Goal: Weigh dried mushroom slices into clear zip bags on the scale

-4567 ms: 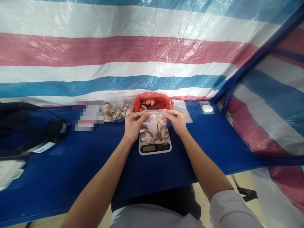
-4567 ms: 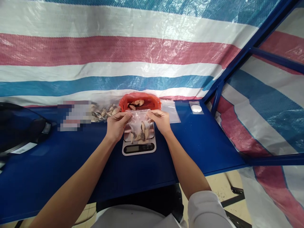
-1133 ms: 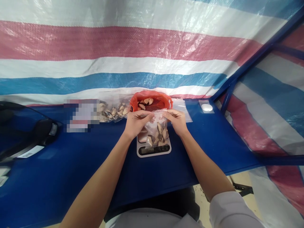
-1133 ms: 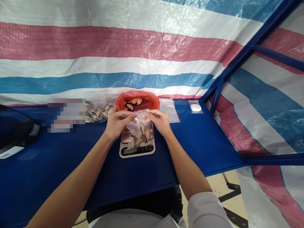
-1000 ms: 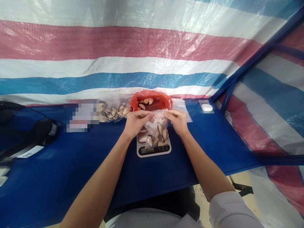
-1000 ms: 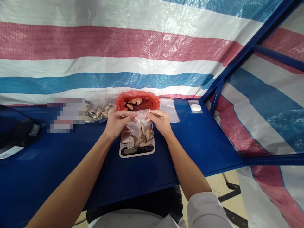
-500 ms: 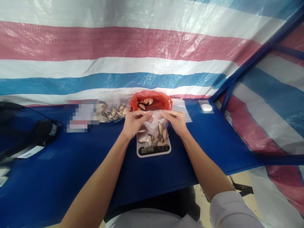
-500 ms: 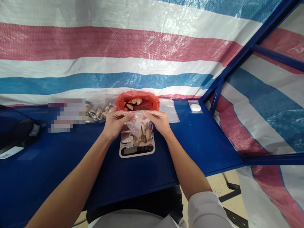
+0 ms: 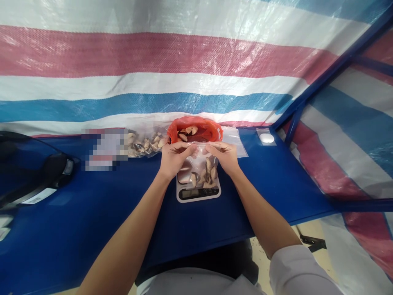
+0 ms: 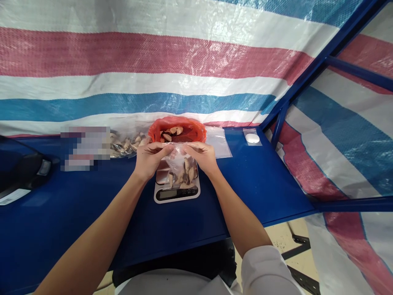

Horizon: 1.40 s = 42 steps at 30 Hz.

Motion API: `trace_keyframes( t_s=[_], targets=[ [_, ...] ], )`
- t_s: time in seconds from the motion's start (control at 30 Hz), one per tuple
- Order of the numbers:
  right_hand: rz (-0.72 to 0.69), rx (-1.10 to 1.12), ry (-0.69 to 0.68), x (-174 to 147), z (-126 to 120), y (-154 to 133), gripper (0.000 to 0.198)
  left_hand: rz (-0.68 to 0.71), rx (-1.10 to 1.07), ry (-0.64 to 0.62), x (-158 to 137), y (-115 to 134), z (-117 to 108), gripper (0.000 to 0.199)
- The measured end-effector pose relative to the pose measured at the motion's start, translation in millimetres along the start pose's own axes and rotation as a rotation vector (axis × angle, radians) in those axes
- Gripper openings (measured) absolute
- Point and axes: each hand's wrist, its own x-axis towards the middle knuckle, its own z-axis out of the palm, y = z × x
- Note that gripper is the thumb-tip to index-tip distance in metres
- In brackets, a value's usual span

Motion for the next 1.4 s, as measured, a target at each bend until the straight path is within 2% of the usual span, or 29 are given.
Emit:
trace_keyframes(
  t_s=[0.33, 0.57, 0.9, 1.13, 1.4],
  targets=[
    [0.012, -0.034, 0.010, 0.0, -0.6, 2.5, 0.027, -0.052, 0.002, -0.035, 1.1, 2.3, 1.0, 0.037],
    [-0.055, -0.052, -0.030, -1.6, 3.2, 0.2, 0.023, 0.017, 0.046, -0.071, 1.0, 4.9, 1.2, 0.035],
    [-0.018, -0.075, -0.073, -0.2, -3.4, 2.4, 0.026, -0.012, 0.024, -0.059, 1.7, 2.7, -0.2, 0.031],
    [-0.008, 0.012, 0.011, 3.3, -6.6, 6.9, 0.030, -0.093, -0.009, -0.075, 1.5, 2.5, -4.0, 0.031],
    [-0.009, -0.015, -0.050, -0.2, -3.5, 7.2, 0.028, -0.069, 0.041, -0.077, -1.1, 3.7, -0.8, 0.028]
  ],
)
